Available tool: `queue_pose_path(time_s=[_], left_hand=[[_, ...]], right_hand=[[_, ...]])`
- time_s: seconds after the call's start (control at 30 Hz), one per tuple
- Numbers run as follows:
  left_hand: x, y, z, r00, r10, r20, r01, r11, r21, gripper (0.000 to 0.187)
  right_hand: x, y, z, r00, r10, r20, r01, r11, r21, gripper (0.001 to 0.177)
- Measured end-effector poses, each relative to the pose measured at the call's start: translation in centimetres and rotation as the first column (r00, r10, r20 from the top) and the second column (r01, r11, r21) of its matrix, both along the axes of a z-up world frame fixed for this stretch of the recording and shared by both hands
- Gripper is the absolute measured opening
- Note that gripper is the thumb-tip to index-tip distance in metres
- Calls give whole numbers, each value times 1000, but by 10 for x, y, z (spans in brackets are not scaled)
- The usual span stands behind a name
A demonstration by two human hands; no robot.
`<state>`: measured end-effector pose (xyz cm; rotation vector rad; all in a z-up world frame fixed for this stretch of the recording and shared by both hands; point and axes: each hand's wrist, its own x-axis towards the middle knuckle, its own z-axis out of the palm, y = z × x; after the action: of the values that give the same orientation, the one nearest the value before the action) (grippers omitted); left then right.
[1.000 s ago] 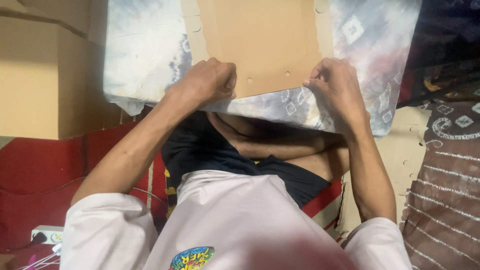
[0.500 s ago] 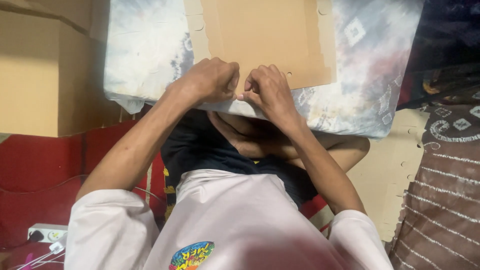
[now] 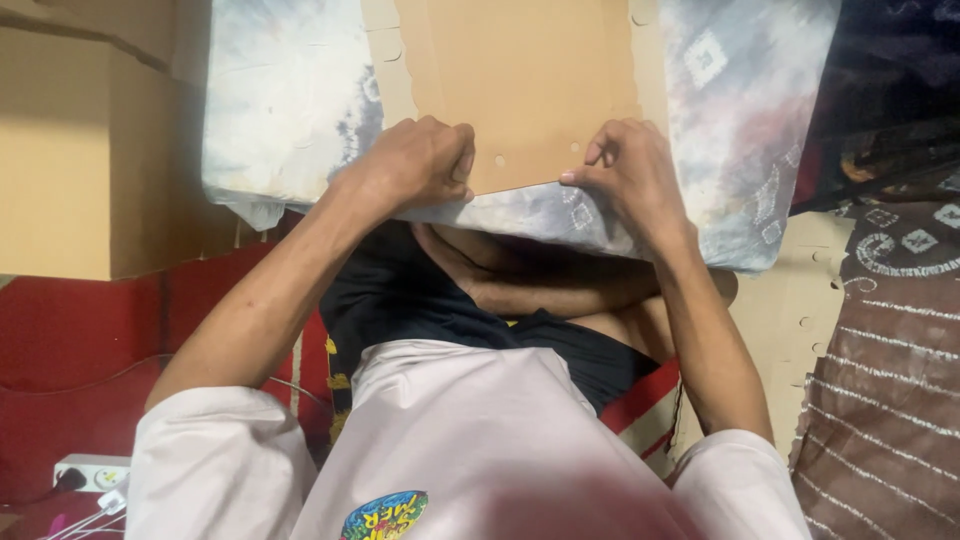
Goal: Folding a flat cardboard sheet into a box shape by creasing and tucking flaps.
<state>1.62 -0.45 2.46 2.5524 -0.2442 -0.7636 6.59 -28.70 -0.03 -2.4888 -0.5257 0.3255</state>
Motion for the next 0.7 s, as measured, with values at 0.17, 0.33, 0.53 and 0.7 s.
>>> queue_pose_path(time_s=[0.17,0.33,0.53,0.7], left_hand=[[2,1,-9,1000,-6,5,6,1000,-8,25],[2,2,-6,1000,21,-11,-21,999,-48,21],[-4,-3,0,999,44,-10,-44,999,-14,24],[-6,-2,-41,996,6,89,-6,1000,-2,31]], right_hand=[[5,-37,5,993,-105,-60,100,992,-72,38],[9,-49,8,968,-225,-109,214,971,-103,34],[5,-40,19,972,-208,-108,197,975,-105,32],[-15,2,7,994,57,90,-67,991,117,21]])
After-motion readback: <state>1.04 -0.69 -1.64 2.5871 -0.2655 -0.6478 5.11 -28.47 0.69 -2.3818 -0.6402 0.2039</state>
